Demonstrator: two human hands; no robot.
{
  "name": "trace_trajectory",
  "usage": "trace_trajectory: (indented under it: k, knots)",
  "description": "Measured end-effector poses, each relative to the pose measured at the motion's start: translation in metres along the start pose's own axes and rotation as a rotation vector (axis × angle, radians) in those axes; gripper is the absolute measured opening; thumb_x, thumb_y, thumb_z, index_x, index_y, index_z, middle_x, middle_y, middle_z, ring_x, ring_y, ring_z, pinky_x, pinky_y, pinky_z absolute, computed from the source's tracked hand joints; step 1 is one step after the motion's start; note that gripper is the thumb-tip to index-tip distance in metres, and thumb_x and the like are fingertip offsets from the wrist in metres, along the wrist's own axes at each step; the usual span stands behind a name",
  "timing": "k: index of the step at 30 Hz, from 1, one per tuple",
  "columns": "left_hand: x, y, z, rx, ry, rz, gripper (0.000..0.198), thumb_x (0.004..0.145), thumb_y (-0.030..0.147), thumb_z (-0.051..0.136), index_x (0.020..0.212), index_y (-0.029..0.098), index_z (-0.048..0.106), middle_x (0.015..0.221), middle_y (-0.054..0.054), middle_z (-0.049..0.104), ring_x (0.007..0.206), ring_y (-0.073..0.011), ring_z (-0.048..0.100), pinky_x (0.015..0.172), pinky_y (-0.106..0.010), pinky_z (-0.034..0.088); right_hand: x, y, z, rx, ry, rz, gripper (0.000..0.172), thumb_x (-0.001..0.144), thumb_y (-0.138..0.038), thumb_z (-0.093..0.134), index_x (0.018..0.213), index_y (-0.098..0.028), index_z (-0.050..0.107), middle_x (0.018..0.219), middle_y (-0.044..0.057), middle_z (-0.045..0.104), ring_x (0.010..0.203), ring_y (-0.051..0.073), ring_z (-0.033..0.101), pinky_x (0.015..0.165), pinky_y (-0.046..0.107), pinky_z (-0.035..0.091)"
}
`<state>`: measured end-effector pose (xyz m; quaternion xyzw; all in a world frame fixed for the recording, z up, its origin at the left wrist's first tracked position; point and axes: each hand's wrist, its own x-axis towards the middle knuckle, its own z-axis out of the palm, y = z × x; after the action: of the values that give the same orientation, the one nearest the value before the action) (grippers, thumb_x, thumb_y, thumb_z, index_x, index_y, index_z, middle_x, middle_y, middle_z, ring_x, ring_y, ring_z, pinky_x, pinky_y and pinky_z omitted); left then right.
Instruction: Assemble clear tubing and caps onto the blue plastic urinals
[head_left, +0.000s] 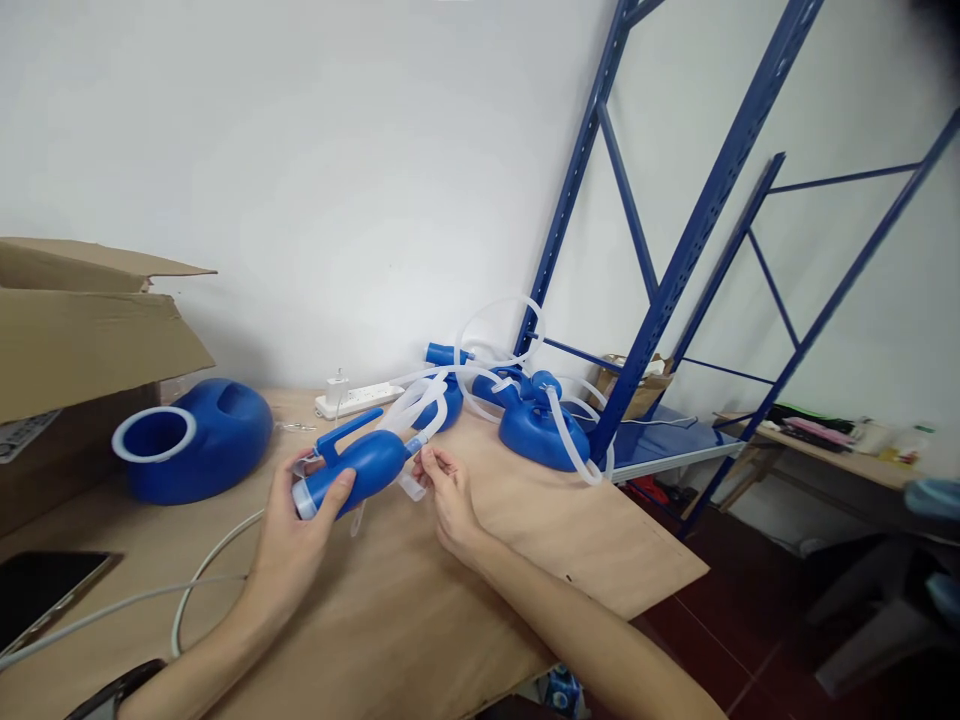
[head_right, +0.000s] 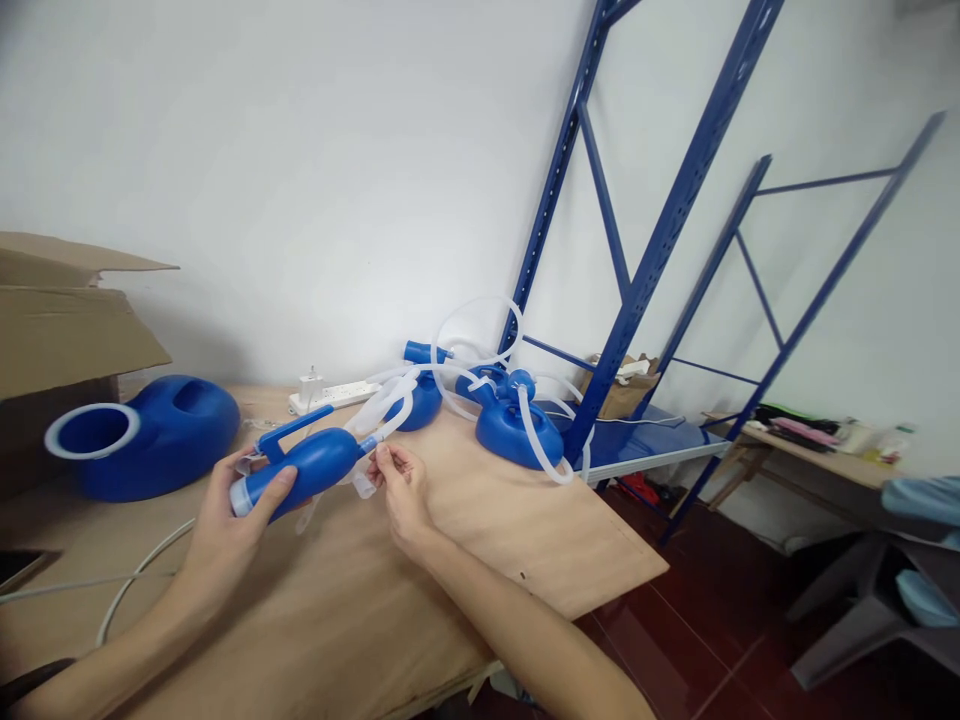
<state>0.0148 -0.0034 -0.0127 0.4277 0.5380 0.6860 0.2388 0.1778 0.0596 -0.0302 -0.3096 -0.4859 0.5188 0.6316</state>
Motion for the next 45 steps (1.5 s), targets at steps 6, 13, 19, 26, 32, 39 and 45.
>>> trace_trajectory:
  k: [6,13,19,26,32,39,45]
  knots:
    - [-0.001,0.009,-0.002,-0.010,0.041,0.020,0.061,0.066,0.060,0.073,0.113,0.025,0.059,0.110,-0.006,0.067,0.111,-0.0315,0.064,0.095,-0.045,0.054,0.001,0.005,-0.005,0.019,-0.025,0.004,0.043,0.075,-0.060,0.079,0.073,-0.018,0.071,0.072,0.003,0.063,0.068,0.016,0.054,0.064,0.028,0.043]
    - [0.004,0.009,-0.003,-0.040,0.017,-0.027,0.066,0.062,0.061,0.076,0.114,0.023,0.059,0.109,-0.007,0.068,0.111,-0.0308,0.064,0.097,-0.044,0.053,0.013,0.002,-0.017,0.113,-0.218,0.101,0.043,0.073,-0.060,0.081,0.078,-0.018,0.074,0.082,0.005,0.067,0.079,0.017,0.057,0.067,0.027,0.044]
    - [0.009,0.007,-0.005,-0.055,0.032,-0.054,0.066,0.066,0.060,0.076,0.116,0.023,0.058,0.113,-0.008,0.068,0.110,-0.0299,0.065,0.095,-0.043,0.054,0.012,0.005,-0.015,0.116,-0.269,0.213,0.046,0.076,-0.063,0.077,0.081,-0.018,0.068,0.078,0.004,0.063,0.075,0.017,0.056,0.056,0.025,0.040]
    - [0.009,0.004,-0.005,-0.041,0.017,-0.071,0.068,0.066,0.061,0.076,0.119,0.023,0.058,0.112,-0.006,0.069,0.108,-0.0293,0.066,0.094,-0.042,0.054,0.019,0.014,-0.019,0.120,-0.266,0.384,0.058,0.079,-0.077,0.064,0.085,-0.020,0.061,0.071,-0.001,0.057,0.061,0.014,0.052,0.046,0.023,0.035]
    - [0.009,0.003,-0.005,-0.042,0.028,-0.084,0.067,0.066,0.061,0.077,0.119,0.024,0.059,0.113,-0.006,0.068,0.112,-0.0298,0.064,0.095,-0.042,0.054,0.014,0.014,-0.014,0.068,-0.306,0.317,0.057,0.082,-0.071,0.066,0.112,-0.023,0.064,0.089,0.001,0.063,0.072,0.017,0.064,0.045,0.022,0.039]
    - [0.008,0.004,-0.005,-0.022,0.031,-0.082,0.069,0.065,0.062,0.076,0.119,0.023,0.059,0.116,-0.007,0.067,0.114,-0.0308,0.063,0.096,-0.042,0.053,0.014,0.007,-0.014,0.078,-0.209,0.232,0.058,0.078,-0.060,0.077,0.119,-0.024,0.063,0.101,0.004,0.070,0.086,0.021,0.070,0.052,0.023,0.045]
    - [0.009,0.004,-0.004,-0.017,0.030,-0.084,0.068,0.065,0.061,0.076,0.119,0.024,0.060,0.116,-0.007,0.068,0.115,-0.0311,0.063,0.097,-0.043,0.053,0.016,0.009,-0.015,0.012,-0.251,0.192,0.048,0.079,-0.058,0.077,0.107,-0.019,0.073,0.103,0.007,0.073,0.088,0.019,0.067,0.057,0.023,0.045]
